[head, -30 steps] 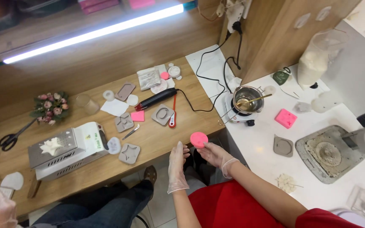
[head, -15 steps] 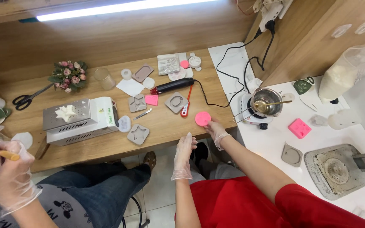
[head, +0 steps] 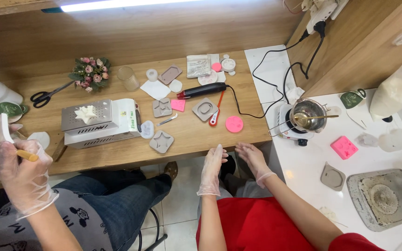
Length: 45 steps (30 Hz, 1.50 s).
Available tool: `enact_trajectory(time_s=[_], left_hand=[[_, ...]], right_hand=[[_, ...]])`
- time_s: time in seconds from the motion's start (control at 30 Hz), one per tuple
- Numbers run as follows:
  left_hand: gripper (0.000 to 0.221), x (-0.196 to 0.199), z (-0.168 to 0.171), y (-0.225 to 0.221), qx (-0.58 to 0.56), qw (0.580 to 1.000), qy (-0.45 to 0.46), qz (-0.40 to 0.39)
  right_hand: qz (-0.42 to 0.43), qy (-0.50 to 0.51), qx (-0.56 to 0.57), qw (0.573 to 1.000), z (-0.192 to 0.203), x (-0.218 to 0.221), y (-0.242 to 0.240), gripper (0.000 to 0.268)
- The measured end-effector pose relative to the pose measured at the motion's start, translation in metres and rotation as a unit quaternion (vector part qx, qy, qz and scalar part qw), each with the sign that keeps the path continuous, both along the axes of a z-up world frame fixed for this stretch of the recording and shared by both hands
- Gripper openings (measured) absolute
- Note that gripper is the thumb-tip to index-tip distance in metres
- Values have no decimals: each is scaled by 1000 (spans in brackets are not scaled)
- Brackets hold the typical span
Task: Melting wax in a pot, stirring it, and checking the temperature while preparing silicone molds for candle making.
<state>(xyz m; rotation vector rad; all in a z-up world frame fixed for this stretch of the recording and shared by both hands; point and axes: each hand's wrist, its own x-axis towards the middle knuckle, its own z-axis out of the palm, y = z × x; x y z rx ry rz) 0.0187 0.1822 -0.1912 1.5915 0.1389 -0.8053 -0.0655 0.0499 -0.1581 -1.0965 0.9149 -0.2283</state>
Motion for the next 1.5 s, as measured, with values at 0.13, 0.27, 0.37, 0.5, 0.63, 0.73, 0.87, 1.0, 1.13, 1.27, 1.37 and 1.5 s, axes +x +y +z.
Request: enact_trajectory(time_s=[0.13, 0.27, 0.37, 0.5, 0.63, 0.73, 0.87, 1.0, 1.13, 1.27, 1.37, 1.5], left_hand=[[50, -2, 0, 2, 4, 1000, 0, 8], [50, -7, 39, 3, 41, 999, 4, -32], [53, -13, 84, 7, 115, 987, -6, -113], [55, -24, 103, 5, 203, 934, -62, -287], [60, -25, 95, -3, 205, 907, -100, -355], [63, -31, 108, -9, 243, 889, -87, -379], [64, -32, 117, -5, 250, 886, -80, -383], [62, -35, 135, -7, 253, 895, -80, -359], [60, -32, 102, -19, 239, 922, -67, -296], [56, -43, 40, -18, 250, 947, -159, -123], [63, -48, 18, -24, 248, 948, -142, -142], [85, -55, 25, -27, 176, 962, -136, -159]], right_hand=[[51, 22, 57, 997, -12, -43, -12, 38], [19, 24, 72, 997, -11, -68, -36, 40], [12, 32, 56, 998, 1, -81, -49, 40], [3, 40, 60, 997, 31, -94, -47, 38], [-7, 27, 79, 996, -5, -109, -61, 37], [13, 22, 89, 996, 7, -114, -66, 40], [27, 15, 94, 995, 47, -116, -65, 42], [65, 25, 76, 995, 117, -130, -69, 43], [-21, 45, -8, 999, 193, -186, -144, 41], [-154, -153, -204, 955, 232, -246, -218, 22], [-194, -30, -338, 920, 256, -242, -232, 19], [-101, 143, -400, 900, 225, -220, -272, 29]])
